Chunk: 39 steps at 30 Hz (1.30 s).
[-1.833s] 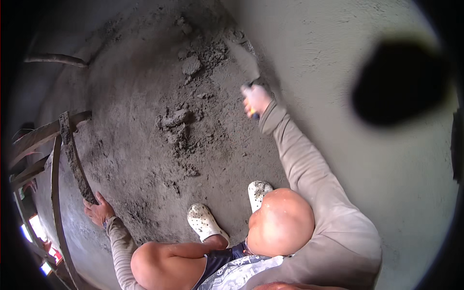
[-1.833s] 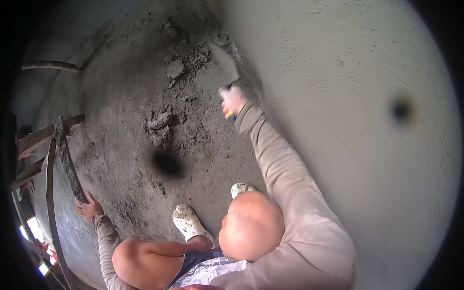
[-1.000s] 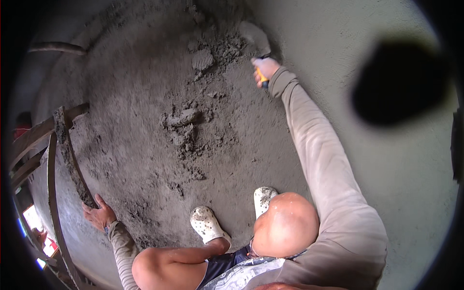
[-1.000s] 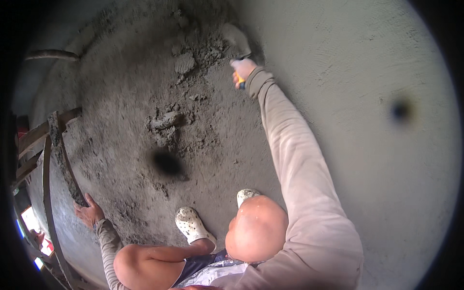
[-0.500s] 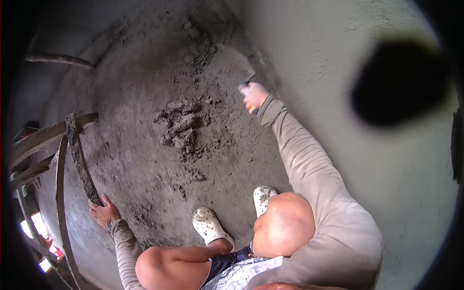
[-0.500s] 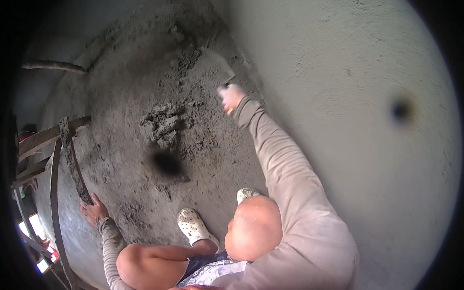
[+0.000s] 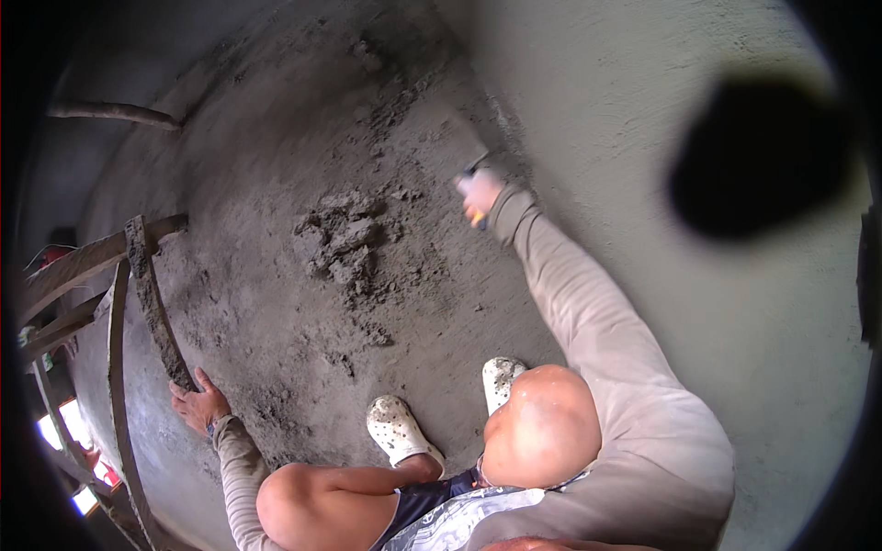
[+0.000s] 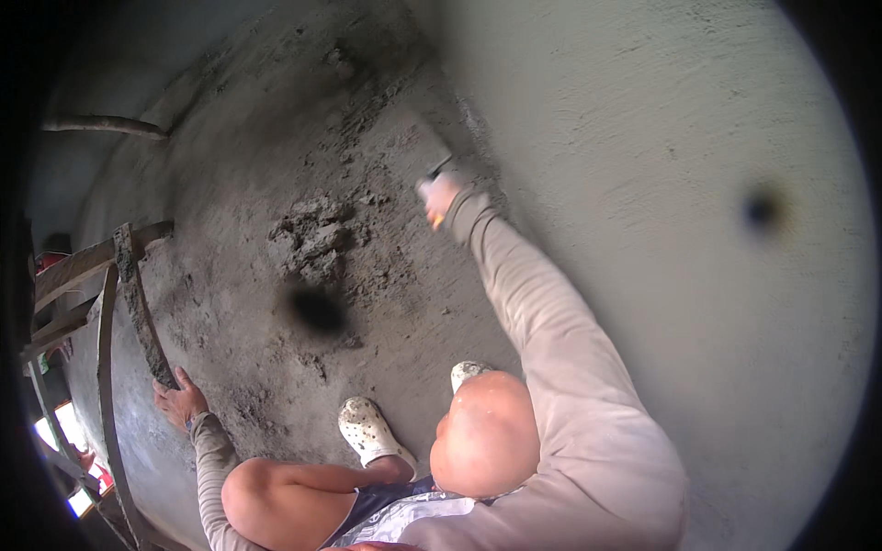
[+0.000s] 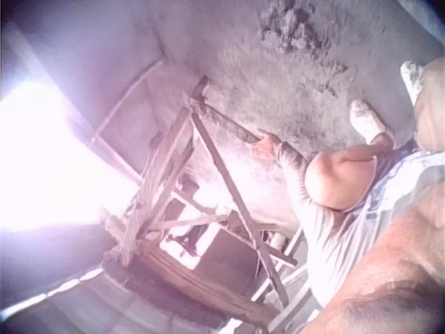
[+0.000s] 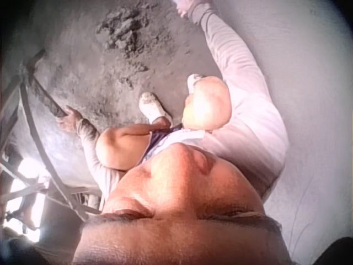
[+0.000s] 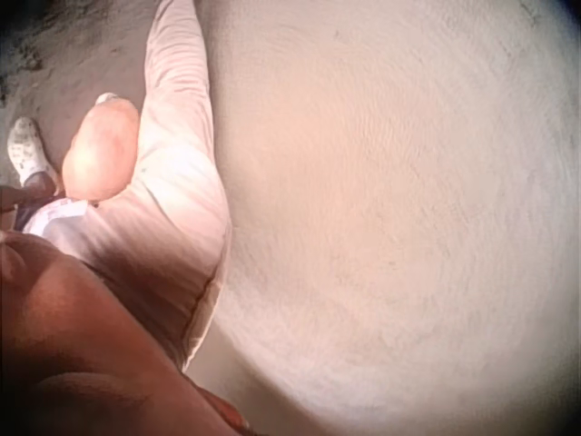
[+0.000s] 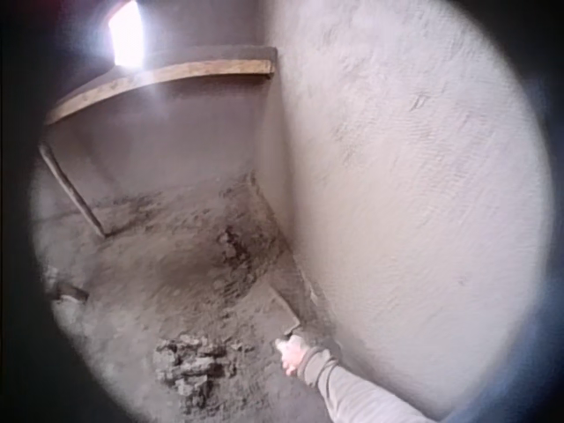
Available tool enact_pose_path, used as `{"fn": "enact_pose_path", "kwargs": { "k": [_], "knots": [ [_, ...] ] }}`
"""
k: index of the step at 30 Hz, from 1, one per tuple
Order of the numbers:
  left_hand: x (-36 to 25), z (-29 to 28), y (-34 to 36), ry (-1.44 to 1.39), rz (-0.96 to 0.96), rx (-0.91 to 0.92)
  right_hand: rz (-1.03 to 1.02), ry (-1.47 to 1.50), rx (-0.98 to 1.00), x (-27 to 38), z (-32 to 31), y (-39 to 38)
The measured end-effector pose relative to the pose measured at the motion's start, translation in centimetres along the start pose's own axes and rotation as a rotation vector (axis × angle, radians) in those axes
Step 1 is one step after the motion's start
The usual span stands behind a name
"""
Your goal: Applying and smoothing mortar onto a wall using a trowel.
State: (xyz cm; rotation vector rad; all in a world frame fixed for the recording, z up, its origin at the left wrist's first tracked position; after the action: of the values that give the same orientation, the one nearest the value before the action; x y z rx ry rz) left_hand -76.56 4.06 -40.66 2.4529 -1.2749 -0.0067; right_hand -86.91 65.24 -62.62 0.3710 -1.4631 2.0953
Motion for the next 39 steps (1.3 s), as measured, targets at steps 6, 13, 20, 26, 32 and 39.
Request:
{"fn": "enact_pose_path", "kwargs": {
  "k": [6, 13, 20, 26, 32, 39],
  "knots": [
    [1.2, 0.0, -0.1, 0.027, -0.018, 0.02, -0.153, -0.353, -0.201, 2.7, 7.8, -7.3],
    [1.2, -0.7, 0.6, 0.051, -0.022, 0.007, -0.309, -0.104, -0.43, 12.8, 0.8, -1.5],
    [1.3, 0.2, 0.1, 0.035, -0.021, -0.011, -0.309, -0.058, -0.45, 15.7, -0.2, 1.5],
    [1.6, 0.6, 0.3, 0.046, -0.034, 0.021, -0.264, -0.086, -0.446, 16.4, -1.0, 3.2],
    [0.9, -0.1, 0.5, 0.035, -0.022, 0.009, -0.246, -0.21, -0.421, 17.1, 0.9, 3.5],
    [0.8, -0.4, 0.4, 0.035, 0.013, -0.028, -0.111, -0.418, -0.176, 8.8, 10.4, 1.8]
  ]
}}
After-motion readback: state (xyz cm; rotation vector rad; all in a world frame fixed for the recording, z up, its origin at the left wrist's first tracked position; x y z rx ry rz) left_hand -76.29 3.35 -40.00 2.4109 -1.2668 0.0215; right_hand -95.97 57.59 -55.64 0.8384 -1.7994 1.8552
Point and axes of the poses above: each hand's wrist, its own y-axis towards the middle knuckle, its own z-axis out of the palm, x = y × z, the point moved 6 cm from there along y, towards the middle knuckle, and after that the axes turned 5 degrees about -y, right-handed, at the moved point
